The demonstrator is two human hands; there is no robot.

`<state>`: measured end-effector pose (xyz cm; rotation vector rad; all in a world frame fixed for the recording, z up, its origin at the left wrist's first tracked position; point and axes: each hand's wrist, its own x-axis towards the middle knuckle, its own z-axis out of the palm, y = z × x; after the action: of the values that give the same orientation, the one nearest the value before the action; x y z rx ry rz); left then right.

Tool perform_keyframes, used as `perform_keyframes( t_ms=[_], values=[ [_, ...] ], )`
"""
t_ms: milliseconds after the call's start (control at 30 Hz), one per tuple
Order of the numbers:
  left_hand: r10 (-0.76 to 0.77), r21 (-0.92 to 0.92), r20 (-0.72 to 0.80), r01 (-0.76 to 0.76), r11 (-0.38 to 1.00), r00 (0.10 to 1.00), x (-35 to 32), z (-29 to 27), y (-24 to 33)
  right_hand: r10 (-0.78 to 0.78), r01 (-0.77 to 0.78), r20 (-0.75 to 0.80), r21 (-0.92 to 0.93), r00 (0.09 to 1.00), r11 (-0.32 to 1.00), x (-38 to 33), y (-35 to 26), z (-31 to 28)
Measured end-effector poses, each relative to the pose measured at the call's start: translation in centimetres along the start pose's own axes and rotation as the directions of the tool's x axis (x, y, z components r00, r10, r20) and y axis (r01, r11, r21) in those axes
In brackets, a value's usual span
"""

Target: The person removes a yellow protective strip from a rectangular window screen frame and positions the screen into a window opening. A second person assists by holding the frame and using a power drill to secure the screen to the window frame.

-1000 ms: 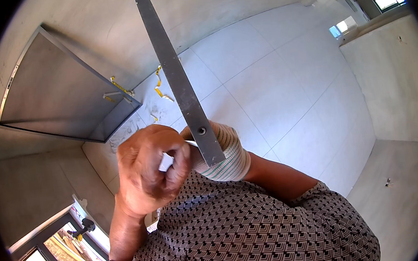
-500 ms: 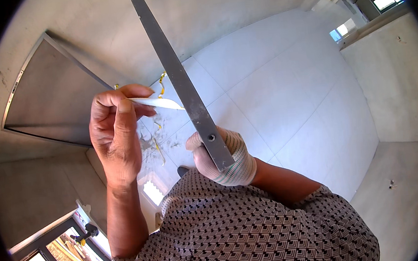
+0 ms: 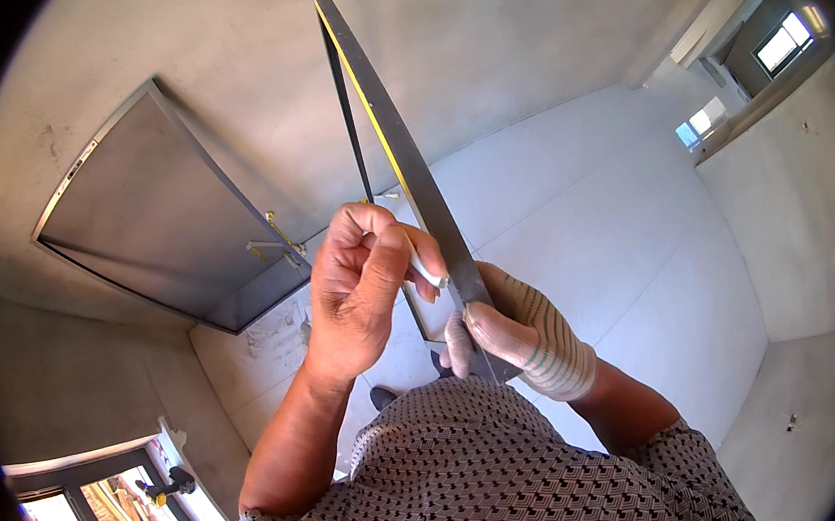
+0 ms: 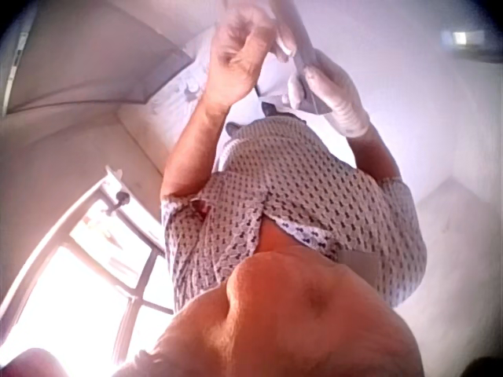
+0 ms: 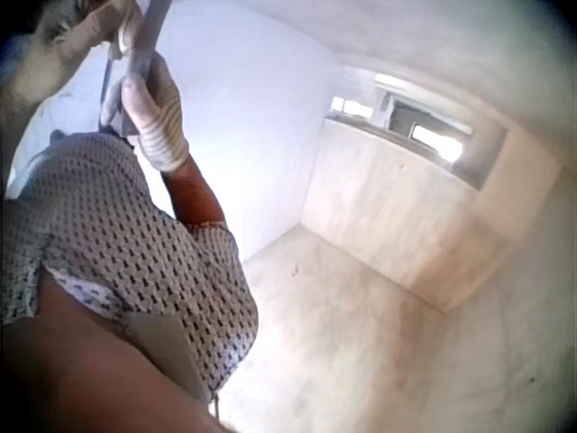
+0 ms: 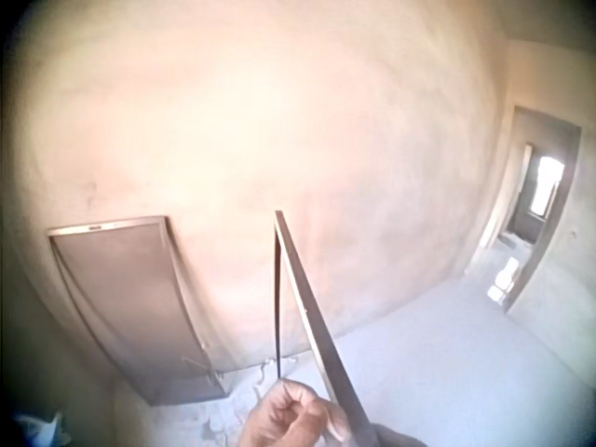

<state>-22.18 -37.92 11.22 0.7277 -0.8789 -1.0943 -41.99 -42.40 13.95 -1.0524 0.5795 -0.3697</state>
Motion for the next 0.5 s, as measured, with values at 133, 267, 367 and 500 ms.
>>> perform_keyframes(
  t_ms=[133, 267, 367, 500],
  values=[
    [-0.069, 0.010, -0.027, 0.069, 0.998, 0.997, 0.1, -1.3, -1.0, 0.005, -0.005, -0.051, 0.007, 0.999, 1.000, 0.2, -0.3, 0.2],
    [-0.037, 0.030, -0.158, 0.042, 0.999, 0.987, 0.7, -3.3, -0.8, -0.013, 0.014, -0.075, 0.004, 0.997, 1.000, 0.2, -0.5, 0.4],
    [0.013, 0.083, -0.328, 0.015, 0.996, 0.945, 2.5, -8.8, 0.0, -0.022, 0.022, -0.091, -0.001, 0.996, 1.000, -0.2, -0.4, -0.3],
    [0.135, 0.047, -0.623, -0.135, 0.990, 0.770, 4.6, -21.6, 2.5, 0.006, -0.006, -0.044, -0.003, 0.999, 1.000, -0.4, -0.7, 0.0]
  ],
)
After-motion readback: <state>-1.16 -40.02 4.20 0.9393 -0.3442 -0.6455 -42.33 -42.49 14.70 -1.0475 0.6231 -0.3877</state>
